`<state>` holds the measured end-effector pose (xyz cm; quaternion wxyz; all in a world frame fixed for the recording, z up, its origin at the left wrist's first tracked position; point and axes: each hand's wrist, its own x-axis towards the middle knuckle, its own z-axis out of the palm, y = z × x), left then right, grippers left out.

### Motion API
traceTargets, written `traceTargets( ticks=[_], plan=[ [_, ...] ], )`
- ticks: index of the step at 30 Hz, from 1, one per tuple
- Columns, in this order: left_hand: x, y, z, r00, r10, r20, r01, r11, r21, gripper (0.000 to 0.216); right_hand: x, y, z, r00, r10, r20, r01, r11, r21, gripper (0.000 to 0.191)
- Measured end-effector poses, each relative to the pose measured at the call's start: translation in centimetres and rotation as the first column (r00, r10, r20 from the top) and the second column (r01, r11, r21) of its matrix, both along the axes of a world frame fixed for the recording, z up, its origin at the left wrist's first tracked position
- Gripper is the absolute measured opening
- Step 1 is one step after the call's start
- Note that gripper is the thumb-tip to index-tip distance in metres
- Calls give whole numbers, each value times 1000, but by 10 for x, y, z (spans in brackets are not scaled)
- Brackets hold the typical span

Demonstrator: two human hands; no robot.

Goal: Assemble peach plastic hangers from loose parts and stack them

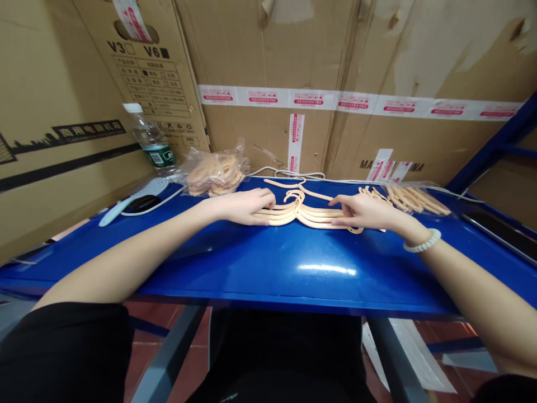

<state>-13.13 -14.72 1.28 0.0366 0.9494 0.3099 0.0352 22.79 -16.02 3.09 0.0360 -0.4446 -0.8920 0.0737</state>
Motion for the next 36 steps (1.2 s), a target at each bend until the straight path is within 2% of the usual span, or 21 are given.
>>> traceTargets(
  ticks=[4, 10, 19, 36],
  plan=[
    [-2, 8, -4, 1000, -5, -29, 4, 998, -56, 28, -6, -1, -7, 989, -77, 126, 78, 997, -1, 79],
    [3, 13, -12, 999, -34, 33, 34, 999, -1, 25, 4, 7, -4, 989, -70, 127, 77, 995, -57, 66],
    [0, 29, -29, 988, -18, 156, 9, 998, 58, 32, 2, 10, -8, 985, -108, 133, 111, 994, -19, 62],
    [2, 24, -26, 985, -16, 172, 4, 998, 68, 36, 8, 11, -9, 991, -76, 108, 79, 996, -28, 64]
  ],
)
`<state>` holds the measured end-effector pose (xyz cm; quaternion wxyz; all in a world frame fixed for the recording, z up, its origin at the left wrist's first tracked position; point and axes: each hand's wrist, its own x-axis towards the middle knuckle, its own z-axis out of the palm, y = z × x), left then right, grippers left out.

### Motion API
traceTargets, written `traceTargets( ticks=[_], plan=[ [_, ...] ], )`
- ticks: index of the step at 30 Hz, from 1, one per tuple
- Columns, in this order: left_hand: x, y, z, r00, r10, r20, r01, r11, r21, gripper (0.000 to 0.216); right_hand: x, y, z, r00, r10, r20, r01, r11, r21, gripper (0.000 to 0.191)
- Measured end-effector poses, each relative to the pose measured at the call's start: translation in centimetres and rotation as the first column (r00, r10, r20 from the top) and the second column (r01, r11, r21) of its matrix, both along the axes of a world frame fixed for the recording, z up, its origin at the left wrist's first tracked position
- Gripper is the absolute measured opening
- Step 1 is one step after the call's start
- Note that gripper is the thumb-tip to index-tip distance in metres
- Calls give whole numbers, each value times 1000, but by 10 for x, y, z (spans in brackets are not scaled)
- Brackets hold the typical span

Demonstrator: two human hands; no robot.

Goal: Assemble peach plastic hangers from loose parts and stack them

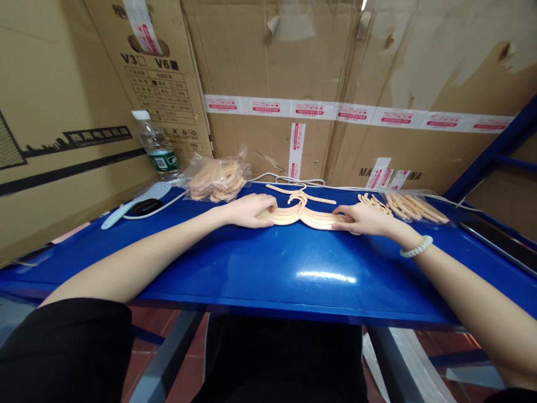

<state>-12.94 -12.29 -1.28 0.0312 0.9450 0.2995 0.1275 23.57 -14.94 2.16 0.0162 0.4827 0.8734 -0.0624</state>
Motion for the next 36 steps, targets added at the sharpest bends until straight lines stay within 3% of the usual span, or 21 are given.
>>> traceTargets(
  ticks=[2, 5, 8, 12, 25, 36],
  plan=[
    [1, 1, -2, 999, -2, 40, 2, 1000, -6, 37, 1, 0, 2, 1000, 3, -21, -2, 1000, 15, 64],
    [1, 7, -11, 982, -2, 187, 10, 999, -39, 37, 5, 2, 5, 997, -26, -70, 36, 988, 147, 58],
    [-1, 15, -23, 940, 34, 340, -5, 996, -86, 36, 14, 5, 9, 983, -67, -169, 114, 952, 285, 51],
    [-3, 23, -32, 912, 73, 403, -32, 994, -109, 34, 28, 8, 17, 950, -124, -288, 227, 905, 360, 45],
    [0, 19, -30, 910, 92, 405, -69, 995, -72, 30, 53, 21, 20, 895, -269, -356, 413, 801, 433, 36],
    [2, 19, -30, 908, 96, 408, -76, 995, -64, 28, 55, 26, 13, 903, -269, -336, 392, 836, 384, 35]
  ],
)
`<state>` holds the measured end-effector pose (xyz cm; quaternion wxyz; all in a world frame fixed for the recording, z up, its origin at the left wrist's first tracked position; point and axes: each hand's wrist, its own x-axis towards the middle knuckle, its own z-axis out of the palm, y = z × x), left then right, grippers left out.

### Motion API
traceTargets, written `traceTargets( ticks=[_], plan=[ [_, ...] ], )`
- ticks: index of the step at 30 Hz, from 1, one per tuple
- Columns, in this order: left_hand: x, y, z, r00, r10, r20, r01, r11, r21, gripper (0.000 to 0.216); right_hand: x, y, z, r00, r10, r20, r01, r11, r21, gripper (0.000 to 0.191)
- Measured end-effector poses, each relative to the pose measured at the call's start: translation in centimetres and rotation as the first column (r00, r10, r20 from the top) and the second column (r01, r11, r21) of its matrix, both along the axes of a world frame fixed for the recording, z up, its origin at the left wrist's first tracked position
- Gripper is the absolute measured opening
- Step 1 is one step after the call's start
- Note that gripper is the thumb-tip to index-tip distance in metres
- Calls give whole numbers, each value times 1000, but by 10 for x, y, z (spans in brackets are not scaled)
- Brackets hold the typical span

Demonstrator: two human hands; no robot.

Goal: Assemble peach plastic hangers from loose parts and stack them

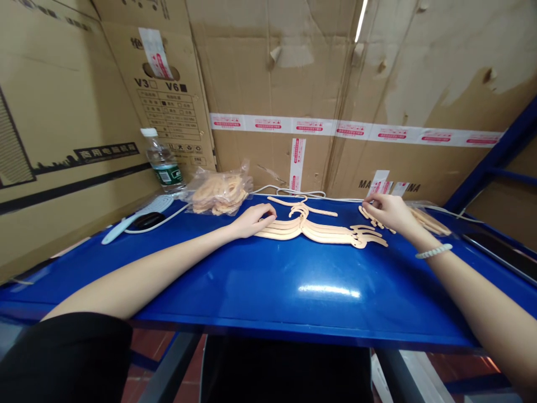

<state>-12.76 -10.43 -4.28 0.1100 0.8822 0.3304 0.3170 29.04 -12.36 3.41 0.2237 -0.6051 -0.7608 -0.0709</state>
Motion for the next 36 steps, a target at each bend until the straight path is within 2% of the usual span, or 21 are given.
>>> traceTargets(
  ticks=[10, 20, 30, 36],
  plan=[
    [2, 2, -2, 1000, 6, -15, -6, 1000, 21, 29, -5, 2, -10, 999, 34, 37, -33, 999, -15, 33],
    [2, 1, -1, 1000, -7, -21, 8, 1000, 29, 29, -8, -1, -8, 999, 40, 26, -39, 998, -40, 34],
    [1, 4, 1, 993, 26, 118, -22, 999, -40, 32, -12, 4, -18, 995, 87, 40, -84, 995, -56, 26],
    [-1, 6, -1, 989, 57, 137, -49, 997, -62, 32, -9, 10, -24, 995, 99, 5, -98, 994, -40, 21]
  ],
)
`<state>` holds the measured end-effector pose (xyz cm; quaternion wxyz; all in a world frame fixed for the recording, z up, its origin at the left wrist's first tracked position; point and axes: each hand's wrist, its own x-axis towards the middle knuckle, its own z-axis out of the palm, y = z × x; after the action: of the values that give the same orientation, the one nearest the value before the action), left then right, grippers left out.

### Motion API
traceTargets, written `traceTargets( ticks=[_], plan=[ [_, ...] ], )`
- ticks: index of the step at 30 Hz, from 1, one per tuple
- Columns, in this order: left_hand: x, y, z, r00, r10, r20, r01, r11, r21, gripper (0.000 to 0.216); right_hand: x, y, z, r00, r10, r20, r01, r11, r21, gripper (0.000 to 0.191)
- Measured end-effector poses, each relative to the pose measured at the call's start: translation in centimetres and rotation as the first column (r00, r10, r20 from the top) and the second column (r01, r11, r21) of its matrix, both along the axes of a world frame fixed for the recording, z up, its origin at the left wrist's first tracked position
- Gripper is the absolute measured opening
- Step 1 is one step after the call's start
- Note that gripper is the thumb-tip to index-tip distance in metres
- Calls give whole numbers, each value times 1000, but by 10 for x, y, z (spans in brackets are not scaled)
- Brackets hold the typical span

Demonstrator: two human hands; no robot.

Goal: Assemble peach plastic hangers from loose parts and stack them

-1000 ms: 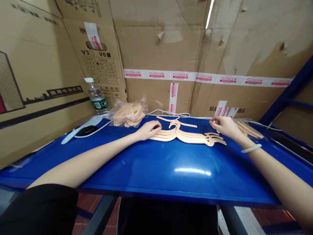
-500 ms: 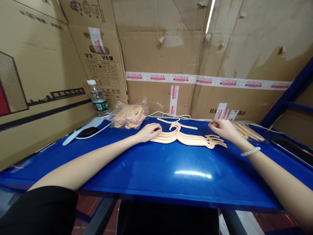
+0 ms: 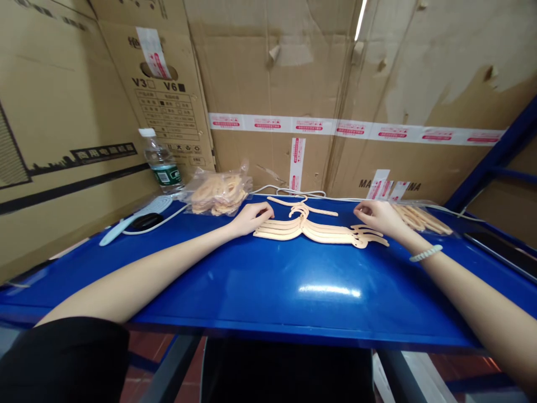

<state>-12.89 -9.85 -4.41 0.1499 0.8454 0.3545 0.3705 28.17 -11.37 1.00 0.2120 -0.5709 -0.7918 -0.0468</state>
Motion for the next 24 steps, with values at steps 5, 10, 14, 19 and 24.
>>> traceTargets(
  ticks=[5, 10, 14, 19, 24],
  plan=[
    [-1, 1, -1, 1000, -1, -7, 1, 1000, 8, 32, -2, 1, -2, 996, 71, -46, -72, 997, -13, 19],
    [-1, 1, -1, 1000, -3, -17, 3, 1000, 10, 32, -4, 2, -2, 990, 133, -44, -134, 991, -23, 21],
    [-1, 1, 0, 1000, -6, -30, 6, 1000, 6, 32, -4, 4, -6, 982, 184, -41, -186, 981, -48, 24],
    [-1, 0, -1, 999, -12, -32, 12, 1000, 7, 31, -5, 7, -10, 977, 210, -39, -213, 974, -79, 26],
    [-1, 3, -1, 1000, -7, 18, 7, 1000, -11, 31, -10, 6, -7, 969, 241, -52, -245, 963, -113, 30]
  ],
)
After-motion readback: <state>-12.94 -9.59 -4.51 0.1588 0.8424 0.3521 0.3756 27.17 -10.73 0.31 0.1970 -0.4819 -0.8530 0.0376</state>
